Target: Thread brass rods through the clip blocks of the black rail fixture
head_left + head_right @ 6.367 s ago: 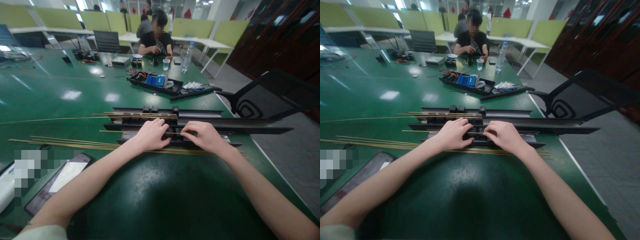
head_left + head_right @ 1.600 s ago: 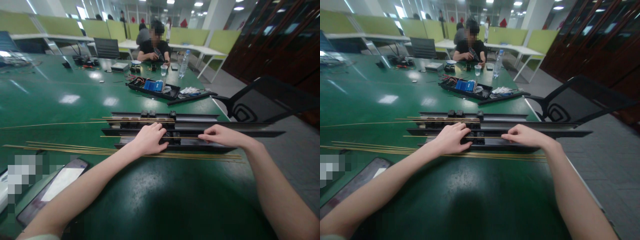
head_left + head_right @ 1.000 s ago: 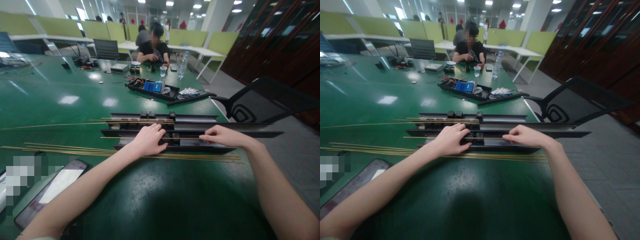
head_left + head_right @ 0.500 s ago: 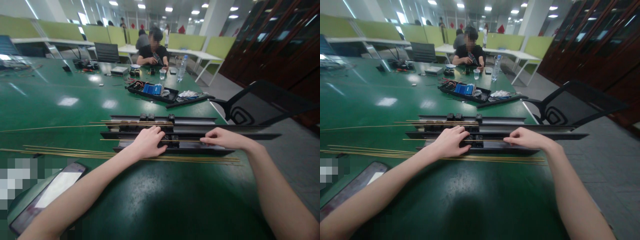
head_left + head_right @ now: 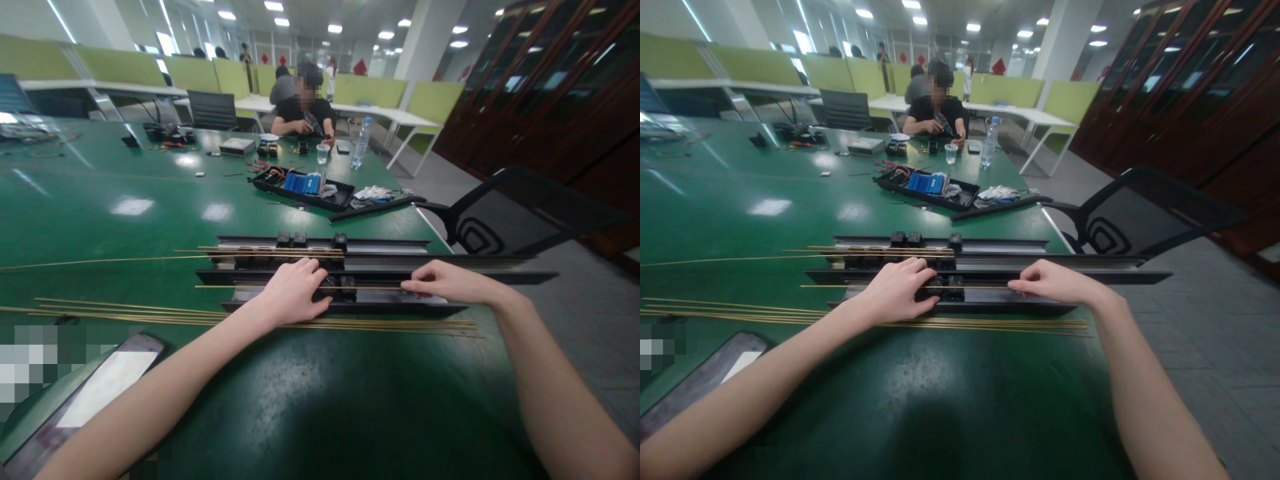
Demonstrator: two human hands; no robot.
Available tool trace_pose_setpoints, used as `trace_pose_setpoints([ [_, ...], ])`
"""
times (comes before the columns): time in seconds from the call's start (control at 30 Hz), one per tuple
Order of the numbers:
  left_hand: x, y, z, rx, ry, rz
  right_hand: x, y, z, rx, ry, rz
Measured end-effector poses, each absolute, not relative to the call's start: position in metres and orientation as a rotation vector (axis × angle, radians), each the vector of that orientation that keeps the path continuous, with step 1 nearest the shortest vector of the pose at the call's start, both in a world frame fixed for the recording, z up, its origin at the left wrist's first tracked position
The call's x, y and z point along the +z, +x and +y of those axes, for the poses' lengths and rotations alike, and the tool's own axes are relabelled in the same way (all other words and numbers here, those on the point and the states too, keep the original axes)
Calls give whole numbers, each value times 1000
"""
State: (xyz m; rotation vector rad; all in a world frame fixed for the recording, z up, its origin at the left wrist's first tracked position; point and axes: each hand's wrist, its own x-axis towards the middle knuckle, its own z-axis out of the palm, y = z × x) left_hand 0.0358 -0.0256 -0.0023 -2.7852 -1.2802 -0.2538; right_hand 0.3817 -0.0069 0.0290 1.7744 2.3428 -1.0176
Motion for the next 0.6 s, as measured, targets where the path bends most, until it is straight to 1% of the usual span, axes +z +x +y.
trace_pose_setpoints([
  [0.6,-1,37,-27,-254,-2787,-1266,29,393,-5,-1009,1746,2339],
])
